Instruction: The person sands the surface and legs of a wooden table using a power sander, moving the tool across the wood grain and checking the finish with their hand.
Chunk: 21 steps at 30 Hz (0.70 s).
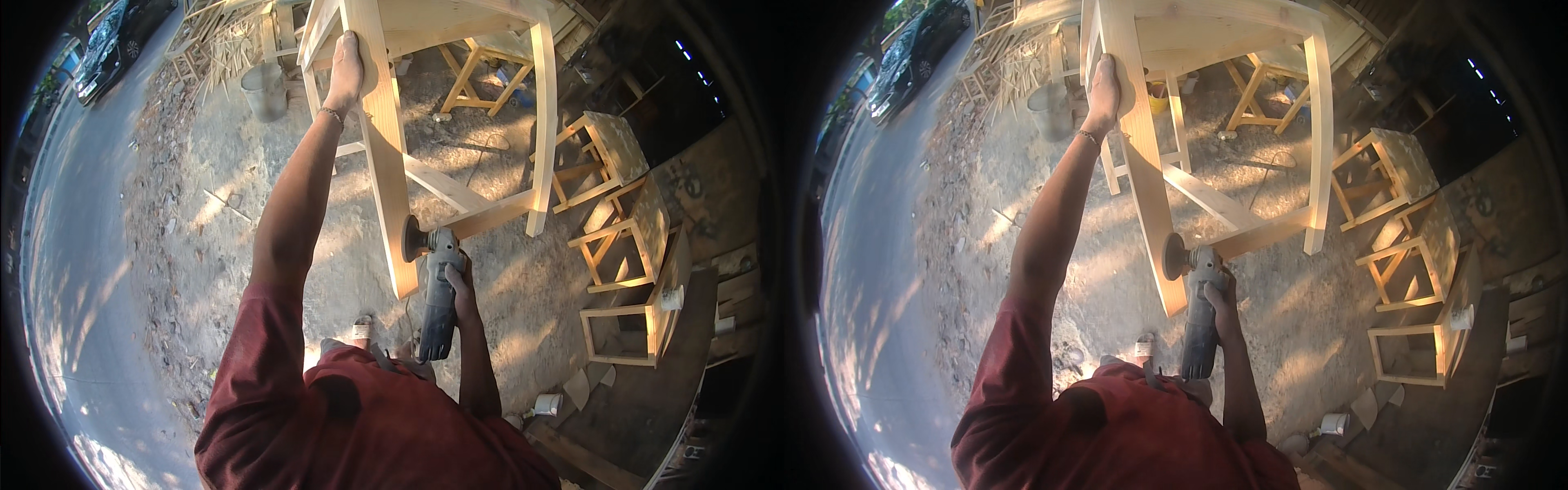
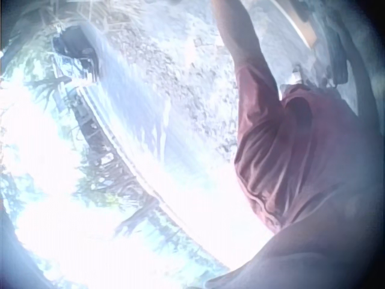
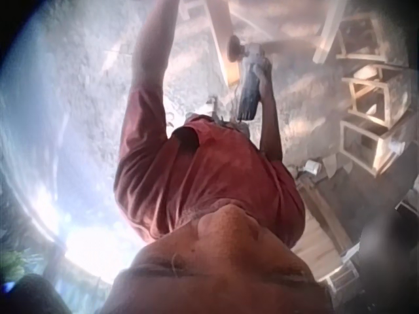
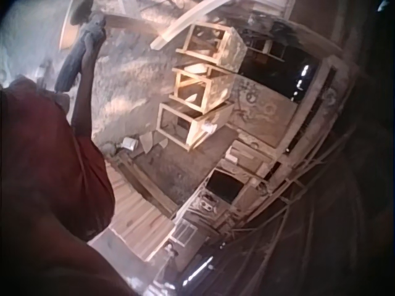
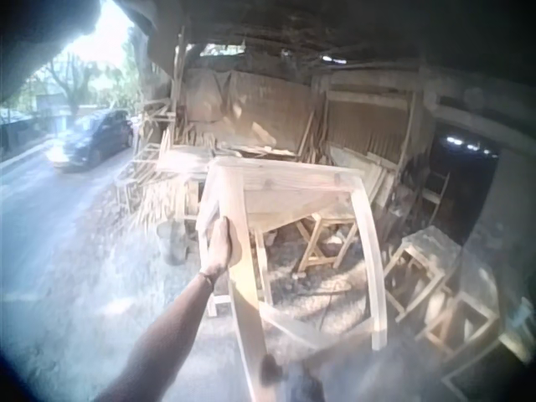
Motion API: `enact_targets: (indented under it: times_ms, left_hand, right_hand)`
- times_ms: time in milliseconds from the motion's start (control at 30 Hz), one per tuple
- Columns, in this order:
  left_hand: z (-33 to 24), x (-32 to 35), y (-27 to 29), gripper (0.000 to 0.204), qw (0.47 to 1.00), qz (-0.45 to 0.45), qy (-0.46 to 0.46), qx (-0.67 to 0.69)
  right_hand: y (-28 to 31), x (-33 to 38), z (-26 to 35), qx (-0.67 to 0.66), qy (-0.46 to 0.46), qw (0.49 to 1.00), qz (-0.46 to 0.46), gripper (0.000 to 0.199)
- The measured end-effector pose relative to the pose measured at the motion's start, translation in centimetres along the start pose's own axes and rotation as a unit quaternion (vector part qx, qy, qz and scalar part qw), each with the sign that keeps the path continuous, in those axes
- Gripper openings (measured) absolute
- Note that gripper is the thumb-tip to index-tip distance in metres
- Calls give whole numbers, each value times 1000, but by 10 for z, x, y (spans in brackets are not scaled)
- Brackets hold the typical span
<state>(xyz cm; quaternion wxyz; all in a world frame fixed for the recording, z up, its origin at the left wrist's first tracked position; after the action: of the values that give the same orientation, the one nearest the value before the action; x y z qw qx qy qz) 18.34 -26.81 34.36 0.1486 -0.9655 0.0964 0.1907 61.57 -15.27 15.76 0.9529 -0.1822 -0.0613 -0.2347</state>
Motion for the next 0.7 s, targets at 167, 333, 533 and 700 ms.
enact_targets:
  times_ms: [167, 333, 533, 700]
  left_hand:
    - [33, -32, 11, 56, 999, 27, 15, 40]
    - [32, -50, 15, 58, 998, 63, 5, 29]
    - [-5, -42, 10, 55, 993, 66, 19, 96]
    - [21, -74, 23, 57, 996, 9, -50, -71]
  right_hand:
    - [10, 14, -18, 10, -1, 1000, -21, 53]
    - [25, 27, -37, 46, -9, 999, -22, 59]
    - [45, 53, -63, 51, -35, 997, -36, 63]
    - [85, 74, -101, 19, -116, 992, -47, 68]
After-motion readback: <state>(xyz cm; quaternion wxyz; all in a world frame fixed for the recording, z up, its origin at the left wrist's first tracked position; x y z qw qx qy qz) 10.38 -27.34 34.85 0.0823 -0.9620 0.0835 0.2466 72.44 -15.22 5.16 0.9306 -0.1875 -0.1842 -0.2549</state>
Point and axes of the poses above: each hand's wrist, its own x-axis away from the middle knuckle, its own y-axis out of the back of the hand, z = x × y, the point moved 2 cm from there along -x, towards the middle knuckle
